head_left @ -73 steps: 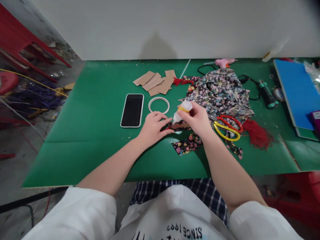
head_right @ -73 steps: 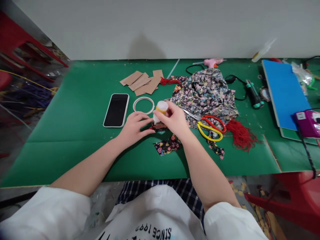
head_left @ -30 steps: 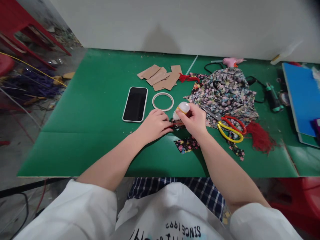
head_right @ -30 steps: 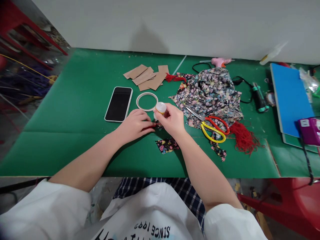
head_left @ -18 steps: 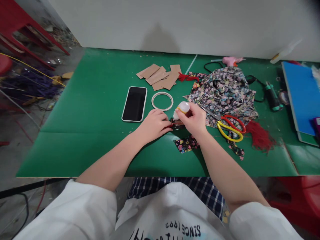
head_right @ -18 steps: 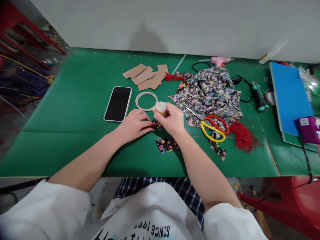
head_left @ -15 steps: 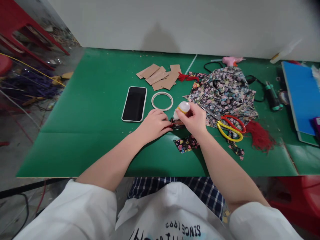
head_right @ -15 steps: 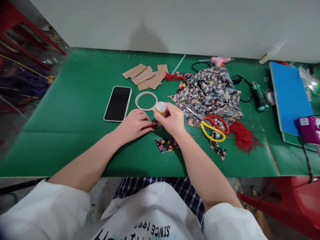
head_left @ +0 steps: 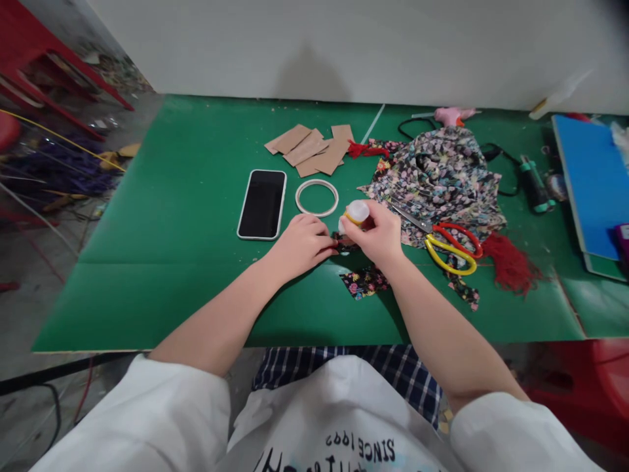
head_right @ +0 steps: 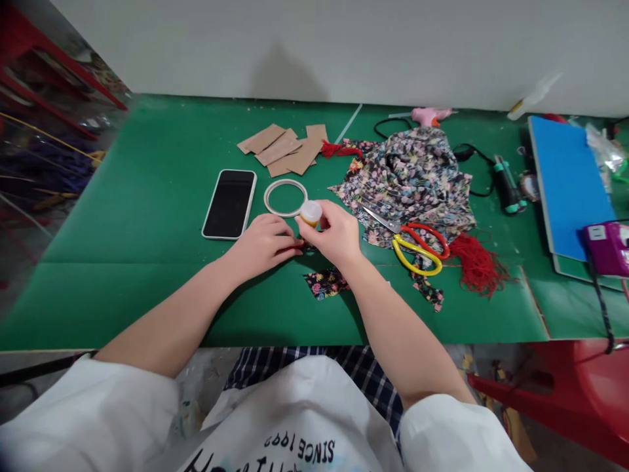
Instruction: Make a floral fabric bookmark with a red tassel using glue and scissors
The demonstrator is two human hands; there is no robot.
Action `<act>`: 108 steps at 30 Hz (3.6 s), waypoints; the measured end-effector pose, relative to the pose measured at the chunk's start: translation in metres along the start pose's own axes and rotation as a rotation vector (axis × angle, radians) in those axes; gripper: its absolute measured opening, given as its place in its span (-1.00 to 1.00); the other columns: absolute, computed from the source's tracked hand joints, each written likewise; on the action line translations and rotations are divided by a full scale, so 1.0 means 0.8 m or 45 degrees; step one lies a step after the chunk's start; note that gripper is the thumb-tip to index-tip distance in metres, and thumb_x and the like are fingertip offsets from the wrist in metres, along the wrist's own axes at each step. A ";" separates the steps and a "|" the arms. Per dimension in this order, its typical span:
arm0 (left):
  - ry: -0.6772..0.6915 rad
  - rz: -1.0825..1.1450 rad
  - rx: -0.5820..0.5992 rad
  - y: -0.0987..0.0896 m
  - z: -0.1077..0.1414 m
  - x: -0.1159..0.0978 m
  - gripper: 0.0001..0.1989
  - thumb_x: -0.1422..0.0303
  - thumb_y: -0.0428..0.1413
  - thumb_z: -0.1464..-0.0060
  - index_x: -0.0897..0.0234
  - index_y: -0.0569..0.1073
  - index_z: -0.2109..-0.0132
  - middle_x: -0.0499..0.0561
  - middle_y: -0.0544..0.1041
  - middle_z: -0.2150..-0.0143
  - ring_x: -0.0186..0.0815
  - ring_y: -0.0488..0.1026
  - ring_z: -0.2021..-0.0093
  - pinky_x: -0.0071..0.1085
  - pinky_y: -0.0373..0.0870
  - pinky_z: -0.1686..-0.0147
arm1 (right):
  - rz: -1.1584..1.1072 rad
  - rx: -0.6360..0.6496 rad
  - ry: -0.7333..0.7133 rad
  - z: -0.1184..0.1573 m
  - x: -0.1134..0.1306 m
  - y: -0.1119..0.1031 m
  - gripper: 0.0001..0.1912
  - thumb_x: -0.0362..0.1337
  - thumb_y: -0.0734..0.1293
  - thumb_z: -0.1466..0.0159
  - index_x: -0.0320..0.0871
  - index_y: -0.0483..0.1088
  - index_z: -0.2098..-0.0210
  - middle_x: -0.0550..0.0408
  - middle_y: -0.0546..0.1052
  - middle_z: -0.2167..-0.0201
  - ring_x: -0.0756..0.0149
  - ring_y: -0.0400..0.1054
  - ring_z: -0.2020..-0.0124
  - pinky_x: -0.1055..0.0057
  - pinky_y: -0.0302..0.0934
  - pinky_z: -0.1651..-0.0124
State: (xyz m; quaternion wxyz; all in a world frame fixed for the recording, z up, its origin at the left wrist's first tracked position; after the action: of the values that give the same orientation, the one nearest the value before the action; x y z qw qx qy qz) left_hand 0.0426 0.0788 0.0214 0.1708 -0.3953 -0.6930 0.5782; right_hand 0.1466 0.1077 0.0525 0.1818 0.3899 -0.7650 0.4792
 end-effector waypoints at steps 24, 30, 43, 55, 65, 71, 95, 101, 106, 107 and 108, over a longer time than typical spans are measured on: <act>-0.008 0.008 0.010 0.000 -0.002 0.000 -0.72 0.17 0.01 -0.14 0.22 0.54 0.23 0.04 0.47 0.32 -0.23 0.33 0.21 -0.24 0.20 0.12 | 0.015 -0.040 0.024 -0.005 -0.006 -0.018 -0.78 -0.10 0.30 -0.11 -0.15 0.33 0.44 0.22 0.28 0.62 0.47 0.12 0.59 0.47 0.05 0.49; -0.007 -0.007 0.041 0.001 -0.002 -0.001 -0.73 0.19 0.02 -0.14 0.23 0.54 0.24 0.04 0.47 0.30 -0.23 0.32 0.21 -0.25 0.19 0.14 | -0.044 0.053 0.002 0.001 -0.001 0.001 -0.75 -0.09 0.31 -0.11 -0.15 0.38 0.35 0.19 0.38 0.55 0.45 0.20 0.55 0.48 0.09 0.48; -0.013 -0.014 0.046 0.001 -0.002 -0.001 -0.73 0.19 0.03 -0.14 0.23 0.54 0.24 0.03 0.47 0.31 -0.22 0.32 0.22 -0.26 0.19 0.15 | -0.040 0.052 0.011 -0.001 -0.003 0.000 -0.75 -0.10 0.31 -0.10 -0.15 0.39 0.34 0.20 0.37 0.57 0.47 0.19 0.57 0.49 0.09 0.49; -0.007 -0.015 0.007 0.001 -0.003 -0.002 -0.76 0.23 0.04 -0.14 0.24 0.54 0.27 0.03 0.48 0.33 -0.25 0.32 0.25 -0.27 0.21 0.18 | -0.055 0.048 0.032 -0.002 -0.006 -0.004 -0.75 -0.08 0.32 -0.10 -0.14 0.37 0.38 0.20 0.37 0.58 0.47 0.19 0.57 0.50 0.10 0.49; -0.106 -0.024 0.008 -0.002 -0.004 0.003 -0.79 0.23 0.08 -0.11 0.24 0.54 0.31 0.00 0.51 0.36 -0.26 0.36 0.27 -0.27 0.20 0.20 | -0.099 0.103 0.020 0.000 -0.005 0.000 -0.76 -0.09 0.31 -0.10 -0.15 0.36 0.41 0.18 0.39 0.56 0.44 0.24 0.54 0.48 0.12 0.47; -0.139 0.023 0.018 0.001 -0.004 0.008 -0.81 0.24 0.07 -0.12 0.21 0.53 0.26 0.00 0.51 0.34 -0.25 0.38 0.27 -0.28 0.21 0.22 | -0.141 0.232 0.005 0.003 0.003 0.009 -0.77 -0.10 0.30 -0.10 -0.16 0.34 0.44 0.17 0.41 0.54 0.46 0.21 0.56 0.48 0.10 0.49; -0.239 0.188 -0.072 -0.008 -0.001 0.017 -0.73 0.24 0.14 -0.04 0.30 0.39 0.15 0.05 0.51 0.24 -0.19 0.43 0.20 -0.27 0.30 0.18 | -0.171 0.101 0.115 0.017 -0.002 -0.022 -0.75 -0.08 0.32 -0.10 -0.16 0.38 0.40 0.18 0.40 0.56 0.46 0.21 0.57 0.49 0.11 0.50; -0.203 0.315 -0.072 -0.001 -0.002 0.008 -0.45 0.24 0.21 0.04 0.25 0.21 -0.08 0.12 0.43 0.00 -0.14 0.37 -0.02 -0.19 0.29 0.01 | -0.120 0.035 0.185 0.031 -0.005 -0.027 -0.75 -0.08 0.30 -0.15 -0.15 0.38 0.36 0.18 0.40 0.54 0.46 0.21 0.56 0.48 0.12 0.47; -0.239 0.316 -0.080 0.003 -0.005 0.010 -0.50 0.32 0.19 0.04 0.27 0.23 -0.05 0.10 0.47 0.07 -0.14 0.40 0.05 -0.20 0.31 0.06 | 0.048 0.118 0.119 0.027 0.011 -0.016 -0.74 -0.06 0.30 -0.14 -0.15 0.37 0.40 0.19 0.37 0.58 0.46 0.19 0.57 0.49 0.07 0.49; -0.246 0.306 -0.074 0.003 -0.005 0.009 -0.50 0.32 0.19 0.04 0.27 0.23 -0.04 0.09 0.47 0.08 -0.14 0.41 0.06 -0.20 0.31 0.07 | 0.063 0.117 0.107 0.027 0.013 -0.015 -0.74 -0.06 0.30 -0.14 -0.15 0.37 0.40 0.19 0.37 0.58 0.46 0.20 0.57 0.49 0.07 0.48; -0.254 0.298 -0.064 0.004 -0.006 0.009 -0.51 0.33 0.18 0.04 0.27 0.24 -0.04 0.08 0.48 0.10 -0.13 0.41 0.07 -0.20 0.31 0.08 | 0.068 0.107 0.100 0.027 0.014 -0.015 -0.74 -0.06 0.30 -0.14 -0.15 0.37 0.39 0.18 0.38 0.57 0.45 0.22 0.56 0.48 0.08 0.48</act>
State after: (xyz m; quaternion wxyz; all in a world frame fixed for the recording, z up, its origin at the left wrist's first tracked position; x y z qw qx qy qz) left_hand 0.0423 0.0874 0.0182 0.0227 -0.4182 -0.6698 0.6131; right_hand 0.1509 0.0815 0.0570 0.1823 0.3573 -0.7466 0.5308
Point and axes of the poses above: each hand's wrist, its own z-axis away from the middle knuckle, its own y-axis out of the palm, x = y × z, the point moved 10 cm from there along -z, towards the middle knuckle
